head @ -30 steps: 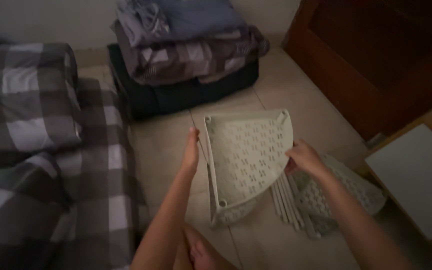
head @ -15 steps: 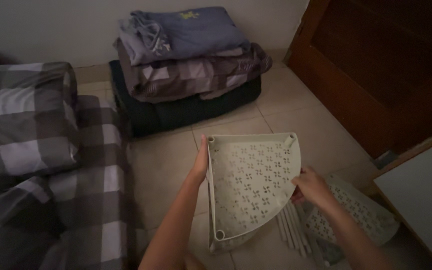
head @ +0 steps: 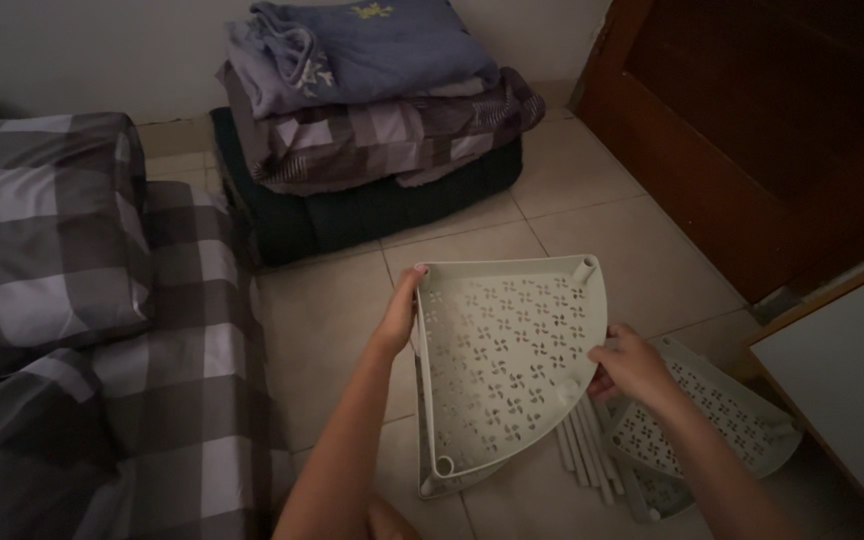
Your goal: The person assembles a white plastic corner shelf unit by inserting vertical poles into the perforated shelves and stacking them. They handle the shelves and poles by hand, building the unit layer by layer on the floor.
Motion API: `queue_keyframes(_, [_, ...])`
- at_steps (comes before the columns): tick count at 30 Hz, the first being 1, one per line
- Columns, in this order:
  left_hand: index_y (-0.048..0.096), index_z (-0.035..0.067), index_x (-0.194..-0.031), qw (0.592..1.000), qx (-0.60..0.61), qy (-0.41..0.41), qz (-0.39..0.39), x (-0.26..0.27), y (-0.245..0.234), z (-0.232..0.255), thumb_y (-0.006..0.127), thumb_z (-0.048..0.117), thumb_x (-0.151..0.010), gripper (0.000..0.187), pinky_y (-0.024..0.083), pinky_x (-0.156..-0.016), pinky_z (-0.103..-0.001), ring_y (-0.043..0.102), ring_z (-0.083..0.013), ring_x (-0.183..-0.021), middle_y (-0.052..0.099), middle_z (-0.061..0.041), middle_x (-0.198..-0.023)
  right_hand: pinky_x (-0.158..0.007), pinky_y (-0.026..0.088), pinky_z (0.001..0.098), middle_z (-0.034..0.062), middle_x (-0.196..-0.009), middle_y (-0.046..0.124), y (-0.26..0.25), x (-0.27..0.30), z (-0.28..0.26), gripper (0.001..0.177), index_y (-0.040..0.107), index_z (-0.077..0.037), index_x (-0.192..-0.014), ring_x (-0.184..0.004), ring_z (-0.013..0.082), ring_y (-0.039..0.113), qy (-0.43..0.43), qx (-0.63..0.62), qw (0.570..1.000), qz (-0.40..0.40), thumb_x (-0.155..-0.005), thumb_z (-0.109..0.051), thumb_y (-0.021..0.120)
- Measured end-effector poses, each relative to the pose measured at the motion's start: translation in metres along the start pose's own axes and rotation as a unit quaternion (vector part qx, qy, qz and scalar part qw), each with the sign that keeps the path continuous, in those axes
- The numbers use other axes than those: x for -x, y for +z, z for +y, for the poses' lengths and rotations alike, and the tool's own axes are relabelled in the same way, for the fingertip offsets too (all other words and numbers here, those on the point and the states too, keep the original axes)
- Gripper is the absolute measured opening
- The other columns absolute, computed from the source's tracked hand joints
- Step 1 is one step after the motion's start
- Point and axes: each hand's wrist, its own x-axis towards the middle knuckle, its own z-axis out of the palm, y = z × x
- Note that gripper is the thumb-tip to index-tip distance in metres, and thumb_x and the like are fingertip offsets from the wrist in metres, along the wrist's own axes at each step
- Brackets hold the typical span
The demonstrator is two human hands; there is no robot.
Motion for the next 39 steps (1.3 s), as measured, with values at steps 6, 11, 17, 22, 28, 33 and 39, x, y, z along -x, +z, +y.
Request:
queue_keyframes(6, [0.055,0.014,-0.122,1.000,-0.001,0.018,0.011,0.000,0.002,0.004,0.049,0.062,-0.095,0.055,0.041,-0.093,-0.037,0.051,-0.0206,-0.101,0.054,-0.004,-0.108,-0.063,0.065,0.0439,0.0234,-0.095,0.076,0.000,0.001,0.001,0.055,0.046,0.005,-0.142,-0.070,0.0297,0.077,0.001,0.000,1.000,0.006,-0.093,-0.013,0.059])
queue_keyframes(11, [0.055,0.015,-0.128,0.999,-0.044,-0.005,0.015,0.005,0.004,0.008,0.043,0.063,-0.097,0.058,0.042,-0.094,-0.040,0.051,-0.0236,-0.100,0.055,-0.007,-0.109,-0.063,0.065,0.0450,0.0250,-0.094,0.076,-0.001,0.001,0.002,0.053,0.047,0.006,-0.140,-0.071,0.0316,0.076,-0.004,-0.003,1.000,0.008,-0.092,-0.011,0.061])
queue_keyframes(17, [0.064,0.010,-0.135,0.972,-0.220,0.034,0.078,0.007,0.001,0.018,0.042,0.066,-0.097,0.071,0.036,-0.110,-0.043,0.050,-0.0264,-0.122,0.052,-0.013,-0.129,-0.063,0.066,0.0441,0.0270,-0.094,0.076,-0.001,0.004,-0.002,0.052,0.049,0.006,-0.140,-0.071,0.0312,0.076,0.013,0.000,1.000,0.007,-0.092,-0.011,0.060])
queue_keyframes(22, [0.063,0.001,-0.137,0.958,-0.274,-0.020,0.086,0.018,-0.004,0.027,0.047,0.063,-0.098,0.074,0.043,-0.099,-0.045,0.058,-0.0241,-0.112,0.065,-0.017,-0.127,-0.064,0.065,0.0440,0.0251,-0.096,0.076,-0.003,0.003,0.007,0.056,0.043,0.002,-0.145,-0.071,0.0302,0.076,-0.005,-0.004,1.000,0.002,-0.095,-0.015,0.061])
queue_keyframes(28, [0.069,-0.005,-0.125,0.995,-0.083,0.009,0.059,0.020,0.001,0.039,0.061,0.048,-0.093,0.062,0.055,-0.082,-0.033,0.070,-0.0186,-0.086,0.073,-0.010,-0.105,-0.063,0.065,0.0451,0.0271,-0.095,0.076,-0.002,-0.008,0.008,0.057,0.045,0.005,-0.144,-0.070,0.0325,0.076,-0.008,0.017,1.000,0.004,-0.093,-0.014,0.061])
queue_keyframes(33, [0.071,-0.004,-0.122,0.997,-0.073,0.000,0.040,0.018,-0.002,0.038,0.062,0.047,-0.094,0.059,0.056,-0.084,-0.032,0.070,-0.0190,-0.083,0.074,-0.012,-0.100,-0.064,0.065,0.0440,0.0265,-0.095,0.076,-0.002,-0.006,0.009,0.059,0.042,0.006,-0.146,-0.071,0.0316,0.076,-0.007,0.019,1.000,0.008,-0.092,-0.012,0.060])
queue_keyframes(39, [0.071,-0.004,-0.122,0.994,-0.097,-0.018,0.055,0.016,0.001,0.038,0.061,0.051,-0.093,0.063,0.055,-0.081,-0.033,0.068,-0.0181,-0.083,0.073,-0.009,-0.104,-0.063,0.065,0.0449,0.0287,-0.093,0.075,-0.001,-0.001,0.002,0.061,0.041,0.005,-0.148,-0.071,0.0329,0.076,0.004,0.005,1.000,0.006,-0.093,-0.012,0.059])
